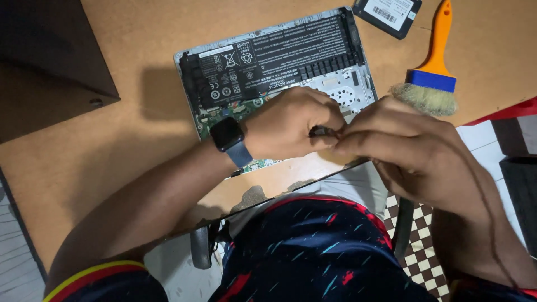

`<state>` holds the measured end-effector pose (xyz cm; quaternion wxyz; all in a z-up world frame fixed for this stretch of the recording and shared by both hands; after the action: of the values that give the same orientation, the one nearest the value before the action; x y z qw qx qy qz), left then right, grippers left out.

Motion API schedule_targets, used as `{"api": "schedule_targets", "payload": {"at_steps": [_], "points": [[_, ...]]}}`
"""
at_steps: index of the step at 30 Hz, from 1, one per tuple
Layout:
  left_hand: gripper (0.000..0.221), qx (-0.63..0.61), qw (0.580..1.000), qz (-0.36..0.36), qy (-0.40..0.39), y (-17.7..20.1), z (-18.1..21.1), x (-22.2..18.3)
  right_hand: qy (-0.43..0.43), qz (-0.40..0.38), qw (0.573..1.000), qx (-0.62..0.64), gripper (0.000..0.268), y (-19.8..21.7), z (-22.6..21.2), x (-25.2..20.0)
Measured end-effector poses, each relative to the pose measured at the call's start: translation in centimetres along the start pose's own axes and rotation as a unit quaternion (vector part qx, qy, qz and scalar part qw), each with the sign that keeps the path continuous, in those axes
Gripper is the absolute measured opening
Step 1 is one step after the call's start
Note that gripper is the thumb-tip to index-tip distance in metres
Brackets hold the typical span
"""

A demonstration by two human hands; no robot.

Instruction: Cleaning a laptop motherboard with a brush, removing a storage drive, and inspecting internal connectors.

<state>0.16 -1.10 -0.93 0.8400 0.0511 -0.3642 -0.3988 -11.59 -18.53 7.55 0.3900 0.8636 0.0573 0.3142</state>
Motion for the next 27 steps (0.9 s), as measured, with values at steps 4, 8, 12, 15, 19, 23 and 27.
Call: {"api": "schedule_targets", "payload": {"at_steps": [4, 8, 12, 15, 19, 23, 27], "points": [[0.015, -0.014, 1.000, -0.019, 0.009, 0.0, 0.0, 0.2, -0.018, -0.033, 0.999, 0.034, 0.039, 0.6, 0.0, -0.1], [0.006, 0.054, 0.996, -0.060, 0.045, -0.2, 0.4, 0.7, -0.092, 0.038, 0.990, -0.103, 0.052, 1.0, -1.1, -1.0], [0.008, 0.009, 0.999, -0.040, 0.012, 0.1, 0.5, 0.8, -0.113, 0.056, 0.990, -0.057, 0.030, 0.0, -1.3, -1.2], [0.005, -0.011, 0.999, -0.046, 0.024, 0.1, 0.6, 0.6, -0.078, 0.049, 0.996, 0.015, 0.031, -0.3, -1.2, -1.4], [0.010, 0.061, 0.995, -0.058, 0.045, -0.7, 0.5, 0.4, -0.104, 0.074, 0.992, -0.024, 0.028, -0.1, -2.5, -0.4], [0.016, 0.098, 0.991, -0.066, 0.071, -0.6, 0.7, 0.5, -0.108, 0.130, 0.985, -0.032, 0.020, -0.9, -3.8, 0.3], [0.017, 0.060, 0.994, -0.070, 0.052, 0.0, 0.9, 0.7, -0.094, 0.078, 0.992, -0.004, 0.021, -0.4, -4.0, 0.2]]}}
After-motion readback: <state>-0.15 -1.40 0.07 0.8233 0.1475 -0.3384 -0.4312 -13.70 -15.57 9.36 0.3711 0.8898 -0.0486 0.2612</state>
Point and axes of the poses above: each hand's wrist, its own x-axis towards the middle knuckle, its own y-axis out of the back of the hand, z = x × y, the point moved 1 cm from there along x, towards the middle knuckle, and after that the axes turned 14 degrees about z, right-handed, at the moved point
